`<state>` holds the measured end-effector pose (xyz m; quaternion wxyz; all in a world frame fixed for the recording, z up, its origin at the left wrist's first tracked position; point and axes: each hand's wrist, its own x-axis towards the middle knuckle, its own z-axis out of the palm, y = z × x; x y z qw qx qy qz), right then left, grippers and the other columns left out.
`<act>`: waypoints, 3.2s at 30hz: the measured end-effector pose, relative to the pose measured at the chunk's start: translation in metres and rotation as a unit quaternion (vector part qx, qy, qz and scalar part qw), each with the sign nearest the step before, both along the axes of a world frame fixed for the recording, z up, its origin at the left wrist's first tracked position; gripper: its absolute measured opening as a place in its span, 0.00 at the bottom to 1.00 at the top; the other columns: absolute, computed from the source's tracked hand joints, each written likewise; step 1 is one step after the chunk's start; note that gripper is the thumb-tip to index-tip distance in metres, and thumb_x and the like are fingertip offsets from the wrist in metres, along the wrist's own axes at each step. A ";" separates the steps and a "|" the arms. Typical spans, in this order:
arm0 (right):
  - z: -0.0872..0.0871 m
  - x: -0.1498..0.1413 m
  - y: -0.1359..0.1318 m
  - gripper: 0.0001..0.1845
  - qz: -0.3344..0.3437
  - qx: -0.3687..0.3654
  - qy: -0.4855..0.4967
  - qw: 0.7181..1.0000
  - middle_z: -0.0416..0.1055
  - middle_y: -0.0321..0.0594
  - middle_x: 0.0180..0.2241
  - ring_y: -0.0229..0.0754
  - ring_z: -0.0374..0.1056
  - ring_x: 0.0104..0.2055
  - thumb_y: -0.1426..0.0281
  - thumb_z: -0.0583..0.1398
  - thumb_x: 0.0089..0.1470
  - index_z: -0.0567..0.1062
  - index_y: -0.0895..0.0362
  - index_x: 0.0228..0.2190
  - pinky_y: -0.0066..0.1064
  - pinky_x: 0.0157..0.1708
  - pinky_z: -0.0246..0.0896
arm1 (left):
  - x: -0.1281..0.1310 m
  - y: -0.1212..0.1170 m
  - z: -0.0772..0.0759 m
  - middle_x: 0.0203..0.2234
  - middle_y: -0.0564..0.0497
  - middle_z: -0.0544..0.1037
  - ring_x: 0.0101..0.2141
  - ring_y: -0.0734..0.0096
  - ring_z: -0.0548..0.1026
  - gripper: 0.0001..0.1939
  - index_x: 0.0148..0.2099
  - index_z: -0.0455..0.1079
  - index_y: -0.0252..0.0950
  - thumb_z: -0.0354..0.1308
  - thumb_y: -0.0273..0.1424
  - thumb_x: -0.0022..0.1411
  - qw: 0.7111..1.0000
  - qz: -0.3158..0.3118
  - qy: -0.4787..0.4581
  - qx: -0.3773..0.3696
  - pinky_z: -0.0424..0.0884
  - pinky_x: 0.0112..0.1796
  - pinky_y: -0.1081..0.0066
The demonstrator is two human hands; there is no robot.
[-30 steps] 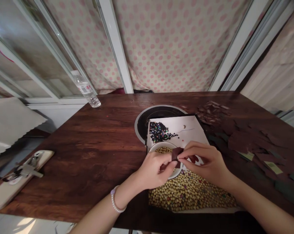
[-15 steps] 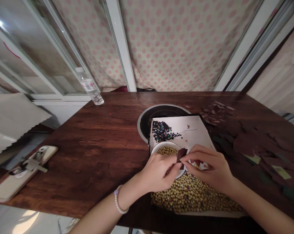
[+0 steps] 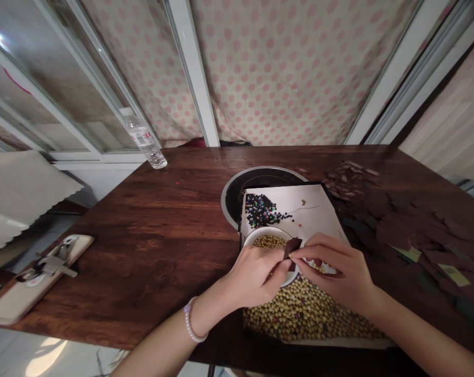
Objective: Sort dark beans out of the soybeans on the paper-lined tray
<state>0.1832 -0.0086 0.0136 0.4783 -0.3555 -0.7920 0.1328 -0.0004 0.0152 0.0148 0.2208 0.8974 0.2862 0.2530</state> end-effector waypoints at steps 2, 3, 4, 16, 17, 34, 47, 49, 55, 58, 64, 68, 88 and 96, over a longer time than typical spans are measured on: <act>-0.002 0.000 0.000 0.12 0.004 0.016 -0.004 1.000 0.68 0.39 0.28 0.35 0.65 0.28 0.82 0.59 0.48 0.73 0.57 0.35 0.26 0.26 0.64 | 0.000 0.000 0.000 0.18 0.56 0.59 0.19 0.75 0.58 0.10 0.27 0.52 0.36 0.44 0.26 0.62 1.000 0.001 0.005 0.004 0.51 0.22 0.71; -0.003 0.000 -0.001 0.13 0.003 0.024 -0.006 1.000 0.68 0.39 0.28 0.35 0.66 0.29 0.82 0.59 0.48 0.73 0.56 0.36 0.27 0.27 0.65 | 0.000 0.000 0.000 0.18 0.56 0.59 0.20 0.75 0.58 0.09 0.28 0.53 0.36 0.44 0.26 0.62 1.000 0.001 0.007 0.006 0.52 0.22 0.71; -0.005 0.000 -0.001 0.14 0.001 0.031 -0.008 0.999 0.68 0.39 0.29 0.36 0.66 0.29 0.82 0.59 0.48 0.72 0.56 0.36 0.27 0.28 0.65 | 0.000 0.000 0.000 0.18 0.55 0.60 0.20 0.75 0.58 0.09 0.28 0.54 0.36 0.44 0.26 0.62 1.000 0.000 0.009 0.008 0.52 0.22 0.71; -0.005 0.003 0.000 0.13 0.007 0.024 -0.018 1.000 0.68 0.39 0.28 0.35 0.65 0.28 0.82 0.58 0.48 0.72 0.56 0.36 0.26 0.26 0.64 | 0.001 -0.001 -0.002 0.17 0.56 0.59 0.18 0.75 0.58 0.10 0.26 0.54 0.36 0.44 0.27 0.61 0.998 -0.018 0.024 0.047 0.51 0.21 0.70; -0.004 0.003 0.000 0.13 0.007 0.019 -0.016 1.000 0.68 0.39 0.28 0.35 0.65 0.28 0.82 0.58 0.48 0.72 0.56 0.36 0.25 0.25 0.64 | 0.001 -0.001 -0.002 0.17 0.56 0.59 0.18 0.75 0.58 0.11 0.25 0.54 0.36 0.44 0.27 0.61 0.999 -0.019 0.020 0.041 0.51 0.21 0.70; -0.011 0.030 0.025 0.08 -0.077 -0.266 -0.087 0.957 0.72 0.37 0.25 0.36 0.66 0.25 0.69 0.55 0.53 0.74 0.57 0.30 0.27 0.23 0.61 | -0.005 0.011 -0.007 0.16 0.58 0.54 0.19 0.79 0.53 0.18 0.23 0.52 0.35 0.46 0.35 0.63 0.933 0.245 -0.231 -0.122 0.52 0.22 0.75; -0.030 0.047 0.027 0.08 0.024 -0.275 -0.218 0.936 0.71 0.37 0.21 0.36 0.65 0.21 0.80 0.58 0.40 0.75 0.57 0.20 0.27 0.21 0.58 | -0.003 0.013 -0.010 0.16 0.58 0.55 0.20 0.78 0.53 0.17 0.23 0.55 0.35 0.46 0.36 0.63 0.941 0.230 -0.203 -0.139 0.51 0.22 0.75; -0.027 0.044 0.027 0.09 0.023 -0.281 -0.223 0.933 0.70 0.36 0.20 0.35 0.64 0.21 0.81 0.57 0.39 0.74 0.58 0.20 0.26 0.20 0.57 | -0.004 0.013 -0.009 0.16 0.58 0.54 0.19 0.79 0.54 0.17 0.23 0.55 0.35 0.45 0.36 0.63 0.949 0.220 -0.183 -0.134 0.50 0.21 0.75; 0.004 0.034 0.019 0.04 0.013 -0.250 -0.108 0.962 0.65 0.33 0.21 0.33 0.59 0.22 0.76 0.60 0.44 0.74 0.56 0.25 0.25 0.21 0.55 | -0.002 0.007 -0.006 0.15 0.58 0.53 0.17 0.79 0.53 0.15 0.24 0.52 0.36 0.45 0.32 0.63 0.978 0.164 -0.088 -0.093 0.49 0.21 0.75; 0.015 0.023 0.010 0.04 0.025 -0.201 -0.024 0.979 0.65 0.35 0.24 0.34 0.60 0.24 0.75 0.59 0.47 0.74 0.55 0.28 0.26 0.22 0.56 | 0.001 0.001 -0.001 0.16 0.58 0.56 0.18 0.79 0.54 0.12 0.26 0.54 0.36 0.45 0.29 0.63 0.992 0.087 -0.030 -0.085 0.50 0.21 0.74; 0.010 0.003 0.000 0.08 0.034 -0.048 0.003 0.998 0.68 0.38 0.26 0.34 0.64 0.26 0.78 0.57 0.50 0.74 0.55 0.30 0.26 0.23 0.61 | 0.004 -0.007 0.006 0.16 0.57 0.57 0.18 0.78 0.55 0.10 0.26 0.54 0.36 0.46 0.25 0.60 0.996 0.003 0.006 -0.085 0.52 0.22 0.73; 0.006 0.003 0.000 0.10 0.025 -0.026 -0.008 0.999 0.68 0.38 0.28 0.34 0.64 0.27 0.80 0.58 0.50 0.74 0.56 0.33 0.26 0.24 0.63 | 0.003 -0.007 0.005 0.16 0.58 0.56 0.18 0.78 0.55 0.11 0.25 0.53 0.36 0.46 0.25 0.60 0.997 -0.002 0.003 -0.078 0.52 0.22 0.73; -0.002 0.008 0.006 0.07 -0.057 -0.062 0.026 0.996 0.62 0.34 0.23 0.32 0.56 0.22 0.77 0.59 0.50 0.74 0.56 0.32 0.26 0.21 0.54 | 0.003 -0.007 0.000 0.17 0.58 0.54 0.19 0.78 0.53 0.13 0.25 0.54 0.35 0.44 0.30 0.64 0.979 0.120 -0.096 -0.138 0.49 0.23 0.73; -0.001 0.034 0.026 0.06 -0.010 -0.281 -0.126 0.951 0.69 0.35 0.25 0.33 0.61 0.23 0.75 0.58 0.48 0.75 0.56 0.28 0.25 0.23 0.56 | 0.001 0.001 -0.004 0.18 0.58 0.52 0.21 0.78 0.51 0.17 0.24 0.54 0.35 0.46 0.35 0.64 0.936 0.223 -0.211 -0.173 0.49 0.23 0.73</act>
